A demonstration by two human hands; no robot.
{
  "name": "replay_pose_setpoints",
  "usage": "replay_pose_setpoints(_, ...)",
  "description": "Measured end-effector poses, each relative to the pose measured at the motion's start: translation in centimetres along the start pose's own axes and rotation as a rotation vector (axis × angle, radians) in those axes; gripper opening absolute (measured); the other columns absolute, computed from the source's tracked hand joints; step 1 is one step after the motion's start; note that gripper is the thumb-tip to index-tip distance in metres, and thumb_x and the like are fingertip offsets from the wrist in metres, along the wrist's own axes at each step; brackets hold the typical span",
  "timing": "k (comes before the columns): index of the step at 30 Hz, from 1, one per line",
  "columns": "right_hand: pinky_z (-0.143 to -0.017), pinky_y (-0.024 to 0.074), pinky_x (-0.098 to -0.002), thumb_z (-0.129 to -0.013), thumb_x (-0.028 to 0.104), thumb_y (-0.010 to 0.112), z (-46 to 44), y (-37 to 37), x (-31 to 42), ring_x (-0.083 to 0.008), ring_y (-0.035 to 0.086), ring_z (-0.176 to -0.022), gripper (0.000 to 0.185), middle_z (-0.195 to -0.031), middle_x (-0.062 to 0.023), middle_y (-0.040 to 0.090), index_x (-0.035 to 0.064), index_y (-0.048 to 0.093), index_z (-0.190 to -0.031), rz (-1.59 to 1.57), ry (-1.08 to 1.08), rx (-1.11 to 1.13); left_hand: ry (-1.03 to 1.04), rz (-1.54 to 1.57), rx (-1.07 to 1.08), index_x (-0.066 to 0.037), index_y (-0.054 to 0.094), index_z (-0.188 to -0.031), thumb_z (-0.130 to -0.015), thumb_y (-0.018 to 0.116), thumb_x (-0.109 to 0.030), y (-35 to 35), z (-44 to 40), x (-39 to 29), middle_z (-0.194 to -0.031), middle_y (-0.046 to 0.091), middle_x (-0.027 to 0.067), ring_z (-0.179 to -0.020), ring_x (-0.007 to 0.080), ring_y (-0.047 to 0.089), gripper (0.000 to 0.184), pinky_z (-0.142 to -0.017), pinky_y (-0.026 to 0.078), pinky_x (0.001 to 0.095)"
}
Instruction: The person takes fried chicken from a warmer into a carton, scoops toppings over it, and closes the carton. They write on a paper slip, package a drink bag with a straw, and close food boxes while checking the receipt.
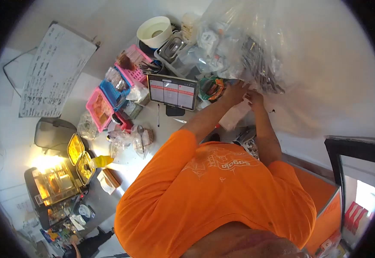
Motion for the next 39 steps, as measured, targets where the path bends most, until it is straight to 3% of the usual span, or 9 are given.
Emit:
replay_pose_setpoints(4, -0.078, 0.0531, -0.0491, -0.097, 0.025, 0.062, 1.9, 0.0, 4.0, -0.0268, 0.071, -0.089, 0.028, -0.098, -0.0140, 0.070, 0.0036, 0.068, -0.114, 0.861, -0.660, -0.137, -0.068, -0.002, -0.090, -0.024, 0.044, -0.147, -0.087, 0.070, -0.034, 0.3, -0.3, -0.3, -0.147, 0.047, 0.0118, -0.139, 0.0322, 0.042, 0.066, -0.093, 0.049, 0.0595)
replay_pose_setpoints(8, -0.080, 0.0554, -0.0424, -0.098, 0.022, 0.060, 10.7, 3.4, 11.0, -0.0280, 0.070, -0.087, 0.029, -0.101, -0.0188, 0.069, -0.0042, 0.065, -0.111, 1.558, -0.463, -0.234, -0.205, 0.035, -0.224, -0.022, 0.052, -0.141, -0.094, 0.058, -0.027, 1.0, -1.5, -0.1, -0.137, 0.057, 0.0107, -0.130, 0.0324, 0.051, 0.047, -0.090, 0.049, 0.0612)
replay_pose_setpoints(11, -0.078, 0.0523, -0.0350, -0.099, 0.021, 0.058, 11.7, 1.3, 10.4, -0.0248, 0.066, -0.086, 0.027, -0.100, -0.0163, 0.068, -0.0045, 0.064, -0.105, 0.432, -0.469, -0.271, -0.251, 0.117, -0.329, -0.025, 0.055, -0.139, -0.093, 0.056, -0.024, 1.0, -2.3, 0.9, -0.130, 0.061, 0.0080, -0.118, 0.0317, 0.061, 0.046, -0.083, 0.052, 0.0577)
replay_pose_setpoints(17, -0.073, 0.0490, -0.0307, -0.100, 0.014, 0.054, 20.4, 2.3, 9.0, -0.0164, 0.059, -0.088, 0.012, -0.094, -0.0060, 0.064, 0.0026, 0.058, -0.098, -0.146, -0.827, -0.538, -0.260, 0.183, -0.286, -0.028, 0.056, -0.138, -0.094, 0.054, -0.021, 0.0, -1.9, 1.5, -0.134, 0.060, 0.0086, -0.113, 0.0310, 0.065, 0.045, -0.087, 0.052, 0.0551)
replay_pose_setpoints(23, -0.079, 0.0492, -0.0327, -0.098, 0.011, 0.055, 29.0, 3.3, 12.0, -0.0183, 0.061, -0.089, 0.010, -0.093, -0.0065, 0.065, 0.0029, 0.060, -0.098, -0.128, -0.988, -0.507, -0.294, 0.144, -0.201, -0.024, 0.060, -0.134, -0.094, 0.055, -0.023, -2.2, 0.0, 2.0, -0.133, 0.062, 0.0095, -0.117, 0.0313, 0.063, 0.040, -0.095, 0.050, 0.0524)
replay_pose_setpoints(29, -0.077, 0.0545, -0.0340, -0.098, 0.019, 0.055, 48.8, 1.4, 21.8, -0.0264, 0.067, -0.087, 0.023, -0.093, -0.0161, 0.070, -0.0023, 0.064, -0.099, 0.857, -1.677, -1.220, -0.400, 0.224, -0.221, -0.004, 0.064, -0.122, -0.089, 0.065, -0.040, -0.3, 1.6, 5.5, -0.130, 0.063, 0.0189, -0.120, 0.0351, 0.061, 0.049, -0.102, 0.042, 0.0593)
replay_pose_setpoints(32, -0.078, 0.0555, -0.0317, -0.093, 0.022, 0.060, 46.9, 1.7, 23.2, -0.0252, 0.068, -0.087, 0.029, -0.094, -0.0180, 0.072, -0.0043, 0.065, -0.105, 0.163, -1.331, -0.230, -0.261, 0.510, -0.180, -0.001, 0.061, -0.128, -0.084, 0.071, -0.045, -5.7, 6.8, 2.6, -0.135, 0.060, 0.0202, -0.127, 0.0366, 0.056, 0.063, -0.105, 0.041, 0.0560)
replay_pose_setpoints(36, -0.091, 0.0516, -0.0363, -0.094, 0.019, 0.057, 47.3, 9.0, 16.7, -0.0187, 0.066, -0.091, 0.022, -0.097, -0.0132, 0.073, -0.0016, 0.064, -0.099, 0.462, -0.681, 0.373, 0.289, 1.354, -0.628, 0.000, 0.051, -0.139, -0.079, 0.079, -0.043, -12.1, 20.6, -0.1, -0.143, 0.054, 0.0193, -0.133, 0.0335, 0.051, 0.079, -0.106, 0.043, 0.0471)
replay_pose_setpoints(39, -0.087, 0.0538, -0.0365, -0.094, 0.016, 0.056, 51.0, 15.6, 11.8, -0.0208, 0.067, -0.093, 0.019, -0.095, -0.0144, 0.071, -0.0024, 0.062, -0.099, 0.404, -0.476, 0.773, 0.456, 1.058, -0.303, -0.005, 0.044, -0.147, -0.074, 0.085, -0.041, -15.1, 33.5, -3.8, -0.149, 0.046, 0.0168, -0.137, 0.0290, 0.046, 0.091, -0.110, 0.039, 0.0423)
Point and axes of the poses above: each hand's wrist, its own z-axis away from the middle knuckle, its own y-axis out of the palm, x = y × z, the point moved 6 cm from there along -z, towards the middle knuckle
